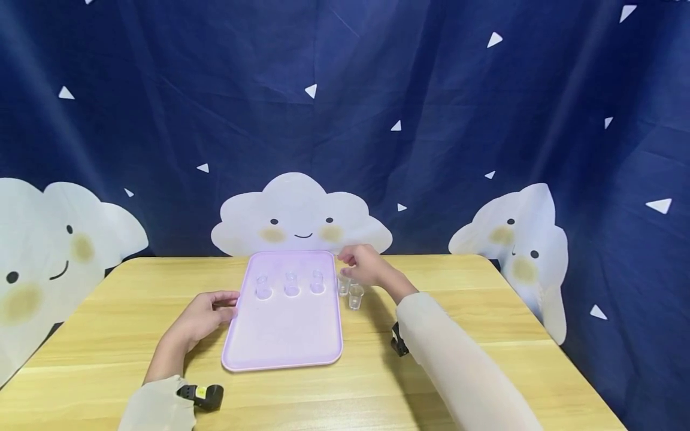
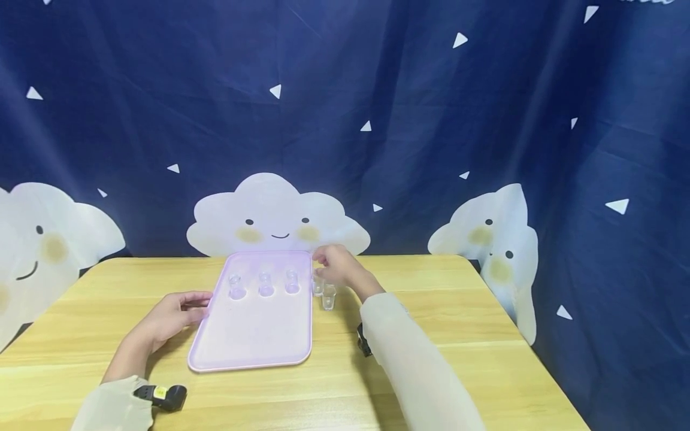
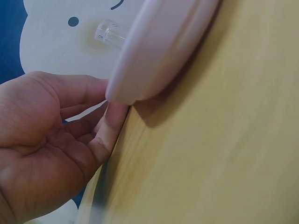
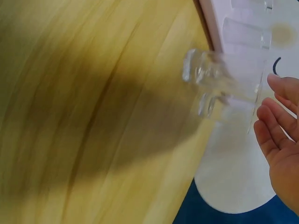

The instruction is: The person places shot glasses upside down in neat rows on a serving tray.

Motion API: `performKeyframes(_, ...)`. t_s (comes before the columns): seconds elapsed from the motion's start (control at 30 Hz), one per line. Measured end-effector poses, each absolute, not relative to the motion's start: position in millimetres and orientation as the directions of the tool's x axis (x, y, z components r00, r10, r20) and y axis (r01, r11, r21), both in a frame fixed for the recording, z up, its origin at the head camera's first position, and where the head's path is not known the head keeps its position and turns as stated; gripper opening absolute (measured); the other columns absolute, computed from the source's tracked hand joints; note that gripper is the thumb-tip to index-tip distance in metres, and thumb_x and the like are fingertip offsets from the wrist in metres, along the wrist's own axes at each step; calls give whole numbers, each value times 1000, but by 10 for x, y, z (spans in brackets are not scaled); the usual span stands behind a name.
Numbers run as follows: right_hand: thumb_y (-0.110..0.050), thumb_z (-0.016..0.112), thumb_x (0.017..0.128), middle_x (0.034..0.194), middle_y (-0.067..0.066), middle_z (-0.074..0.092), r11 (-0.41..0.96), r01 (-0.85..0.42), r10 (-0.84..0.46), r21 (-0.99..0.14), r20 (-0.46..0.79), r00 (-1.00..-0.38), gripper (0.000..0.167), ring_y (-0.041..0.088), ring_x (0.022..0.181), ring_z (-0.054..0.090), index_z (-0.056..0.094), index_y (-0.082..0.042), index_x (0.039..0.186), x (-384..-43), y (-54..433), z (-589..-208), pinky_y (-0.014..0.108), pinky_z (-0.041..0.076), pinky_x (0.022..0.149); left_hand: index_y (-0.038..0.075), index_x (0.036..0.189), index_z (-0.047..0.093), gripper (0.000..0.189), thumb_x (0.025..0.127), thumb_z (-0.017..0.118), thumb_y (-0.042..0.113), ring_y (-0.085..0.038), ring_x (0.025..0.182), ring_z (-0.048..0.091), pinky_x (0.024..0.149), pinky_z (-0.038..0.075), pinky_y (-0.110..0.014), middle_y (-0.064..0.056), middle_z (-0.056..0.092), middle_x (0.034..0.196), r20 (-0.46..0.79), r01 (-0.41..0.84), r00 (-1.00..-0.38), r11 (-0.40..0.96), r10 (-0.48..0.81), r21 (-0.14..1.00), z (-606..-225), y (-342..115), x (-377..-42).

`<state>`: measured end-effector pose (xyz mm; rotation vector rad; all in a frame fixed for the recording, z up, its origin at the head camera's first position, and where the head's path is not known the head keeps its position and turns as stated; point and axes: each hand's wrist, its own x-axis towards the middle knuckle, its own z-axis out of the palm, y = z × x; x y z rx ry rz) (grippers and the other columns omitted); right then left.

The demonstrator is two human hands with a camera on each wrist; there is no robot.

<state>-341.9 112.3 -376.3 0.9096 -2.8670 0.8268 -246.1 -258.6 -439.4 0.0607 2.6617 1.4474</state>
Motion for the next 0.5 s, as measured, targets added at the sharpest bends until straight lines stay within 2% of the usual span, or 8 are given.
performKeyframes(0.27, -7, 74, 89, 114, 18, 72, 707, -519, -487, -479, 202, -850, 28, 29, 103, 66, 71, 4, 115, -3412, 1331, -3826, 41, 53, 96, -9, 141, 53, 47, 98, 63, 7, -30, 115, 58, 91, 50, -35, -24, 61, 133, -72, -9, -993, 547, 93, 837, -4403, -2584, -2480)
performKeyframes(0.5, -6, 76, 88, 115, 20, 71, 704, -487, -454, -518, 199, -868, 33, 31, 105, 66, 68, 7, 118, -3409, 1409, -3884, 43, 52, 97, -9, 141, 53, 48, 97, 64, 7, -30, 115, 58, 88, 50, -30, -24, 61, 134, -70, -8, -993, 545, 93, 839, -4413, -2597, -2477)
